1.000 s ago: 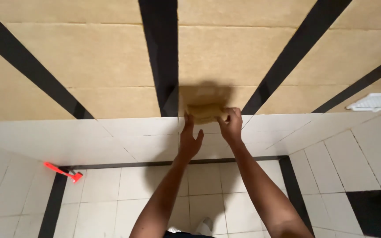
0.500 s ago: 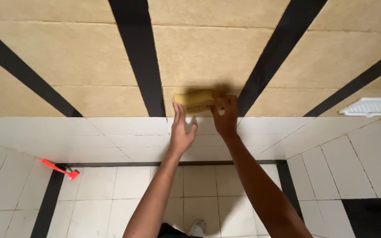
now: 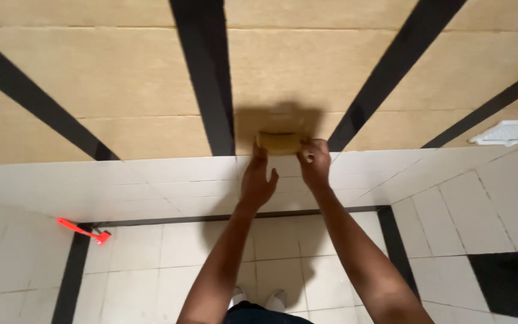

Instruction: The person scrubs the tiled walls of a bathroom using a yellow sponge. They move systematically along the wall, cleaning the grout lines and tile surfaces from a standing position.

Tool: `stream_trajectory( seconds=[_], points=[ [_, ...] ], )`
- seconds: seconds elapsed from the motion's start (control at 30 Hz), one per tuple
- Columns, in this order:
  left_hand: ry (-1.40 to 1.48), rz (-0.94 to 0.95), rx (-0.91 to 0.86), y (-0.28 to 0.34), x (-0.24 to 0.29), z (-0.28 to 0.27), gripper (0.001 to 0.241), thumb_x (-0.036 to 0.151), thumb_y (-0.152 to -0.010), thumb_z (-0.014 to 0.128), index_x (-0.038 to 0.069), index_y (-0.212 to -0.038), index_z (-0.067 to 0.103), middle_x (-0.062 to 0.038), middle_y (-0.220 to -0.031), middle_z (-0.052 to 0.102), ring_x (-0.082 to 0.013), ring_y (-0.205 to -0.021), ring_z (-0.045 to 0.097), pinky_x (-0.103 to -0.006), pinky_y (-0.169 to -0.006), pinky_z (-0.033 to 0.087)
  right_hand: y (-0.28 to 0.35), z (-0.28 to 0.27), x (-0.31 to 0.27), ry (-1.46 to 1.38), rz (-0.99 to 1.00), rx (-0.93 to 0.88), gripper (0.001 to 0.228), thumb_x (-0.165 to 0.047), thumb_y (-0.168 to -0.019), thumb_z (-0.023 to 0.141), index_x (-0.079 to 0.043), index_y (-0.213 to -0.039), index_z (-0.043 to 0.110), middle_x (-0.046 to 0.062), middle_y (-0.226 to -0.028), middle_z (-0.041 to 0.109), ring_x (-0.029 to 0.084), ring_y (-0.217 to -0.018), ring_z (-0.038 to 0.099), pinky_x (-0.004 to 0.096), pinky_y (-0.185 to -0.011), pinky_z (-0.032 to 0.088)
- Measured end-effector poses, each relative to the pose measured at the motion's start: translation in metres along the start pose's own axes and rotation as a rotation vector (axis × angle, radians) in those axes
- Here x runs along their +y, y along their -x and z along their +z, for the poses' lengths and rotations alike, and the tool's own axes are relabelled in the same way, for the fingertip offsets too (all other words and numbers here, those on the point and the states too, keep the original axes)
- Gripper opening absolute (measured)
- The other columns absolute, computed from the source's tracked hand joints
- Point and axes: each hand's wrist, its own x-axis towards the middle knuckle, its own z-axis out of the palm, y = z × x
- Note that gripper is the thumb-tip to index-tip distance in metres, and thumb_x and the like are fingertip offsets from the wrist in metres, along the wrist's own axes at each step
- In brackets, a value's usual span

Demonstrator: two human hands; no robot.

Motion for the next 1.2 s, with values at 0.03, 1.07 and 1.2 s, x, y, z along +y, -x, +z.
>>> stream_trajectory(
  seconds=[0.03,1.07,1.2],
  points=[
    [-0.004,-0.001,-0.003,0.003,-0.001,-0.005,0.077,0.009,-0.088,0.068,-0.006,-0.155,0.031,-0.027,-0.168,0.018,-0.0436,-0.148,0.04,-0.0449,-0.113,0.046,0.003,0.005,0.002,-0.004,0.003,0.0,0.03,0.003,-0.082,0.081,-0.005,-0.111,0.074,0.01,-0.114,0.062,0.022,-0.097,0.065,0.031,-0.071,0.057],
    [0.148,0.117,0.174,-0.028,0.049,0.005,0.093,0.015,-0.098,0.068,-0.005,-0.163,0.005,-0.03,-0.17,-0.002,-0.0468,-0.157,0.015,-0.0473,-0.125,0.029,-0.045,-0.07,-0.068,0.009,-0.408,0.115,0.04,0.006,-0.085,0.081,-0.008,-0.121,0.069,0.009,-0.112,0.057,0.021,-0.094,0.061,0.029,-0.072,0.052],
    [0.267,-0.135,0.117,-0.029,0.089,-0.008,0.089,0.013,-0.095,0.062,-0.004,-0.163,0.007,-0.028,-0.171,-0.004,-0.0418,-0.149,0.038,-0.0406,-0.113,0.047,-0.047,-0.066,-0.018,0.001,-0.448,0.071,0.034,0.002,-0.086,0.08,-0.005,-0.117,0.071,0.012,-0.109,0.055,0.026,-0.094,0.059,0.034,-0.071,0.051]
  ],
)
